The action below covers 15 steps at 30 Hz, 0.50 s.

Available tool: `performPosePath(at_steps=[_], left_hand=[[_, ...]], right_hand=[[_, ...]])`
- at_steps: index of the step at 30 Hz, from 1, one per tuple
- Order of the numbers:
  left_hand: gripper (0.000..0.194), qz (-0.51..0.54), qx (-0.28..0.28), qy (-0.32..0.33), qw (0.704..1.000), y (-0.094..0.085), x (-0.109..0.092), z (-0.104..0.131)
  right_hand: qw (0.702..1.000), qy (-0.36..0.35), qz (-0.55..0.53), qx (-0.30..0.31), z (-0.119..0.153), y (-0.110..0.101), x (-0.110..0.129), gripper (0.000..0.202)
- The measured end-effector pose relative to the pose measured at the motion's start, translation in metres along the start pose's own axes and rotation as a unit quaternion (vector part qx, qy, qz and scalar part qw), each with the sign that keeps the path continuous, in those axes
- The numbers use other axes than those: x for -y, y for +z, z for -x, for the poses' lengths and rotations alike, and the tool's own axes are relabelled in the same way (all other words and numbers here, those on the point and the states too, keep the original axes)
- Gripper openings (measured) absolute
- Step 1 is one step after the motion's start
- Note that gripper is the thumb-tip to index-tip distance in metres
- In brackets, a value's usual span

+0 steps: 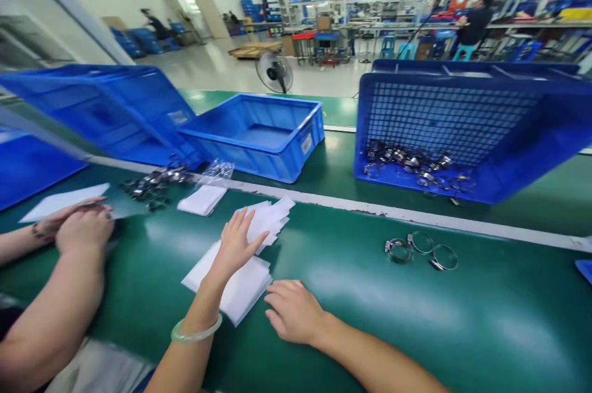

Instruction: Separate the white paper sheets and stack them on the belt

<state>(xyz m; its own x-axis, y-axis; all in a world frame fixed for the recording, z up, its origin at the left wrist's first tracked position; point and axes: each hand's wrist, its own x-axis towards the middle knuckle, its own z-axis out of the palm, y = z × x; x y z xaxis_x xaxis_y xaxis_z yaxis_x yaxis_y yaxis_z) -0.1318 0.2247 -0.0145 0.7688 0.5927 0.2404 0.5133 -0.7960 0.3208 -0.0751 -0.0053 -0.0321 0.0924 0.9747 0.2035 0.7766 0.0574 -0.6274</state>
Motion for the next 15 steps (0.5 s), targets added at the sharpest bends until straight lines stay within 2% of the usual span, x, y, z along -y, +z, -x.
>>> performPosePath(at_steps=[4, 9, 15], left_hand=[[0.064, -0.008, 0.016, 0.004, 1.0, 0.006, -0.009, -0.007], [0.062, 0.05, 0.055, -0.003, 0.997, 0.016, -0.015, -0.005], [0.028, 0.074, 0.029, -0.014, 0.997, 0.03, -0.012, 0.0]], right_hand=[[1.0, 0.001, -0.025, -0.008, 0.002, 0.001, 0.001, 0.027], [0.997, 0.003, -0.072, -0.005, 0.003, -0.002, -0.002, 0.026], [0.996, 0.001, -0.09, 0.006, -0.001, -0.006, -0.005, 0.025]])
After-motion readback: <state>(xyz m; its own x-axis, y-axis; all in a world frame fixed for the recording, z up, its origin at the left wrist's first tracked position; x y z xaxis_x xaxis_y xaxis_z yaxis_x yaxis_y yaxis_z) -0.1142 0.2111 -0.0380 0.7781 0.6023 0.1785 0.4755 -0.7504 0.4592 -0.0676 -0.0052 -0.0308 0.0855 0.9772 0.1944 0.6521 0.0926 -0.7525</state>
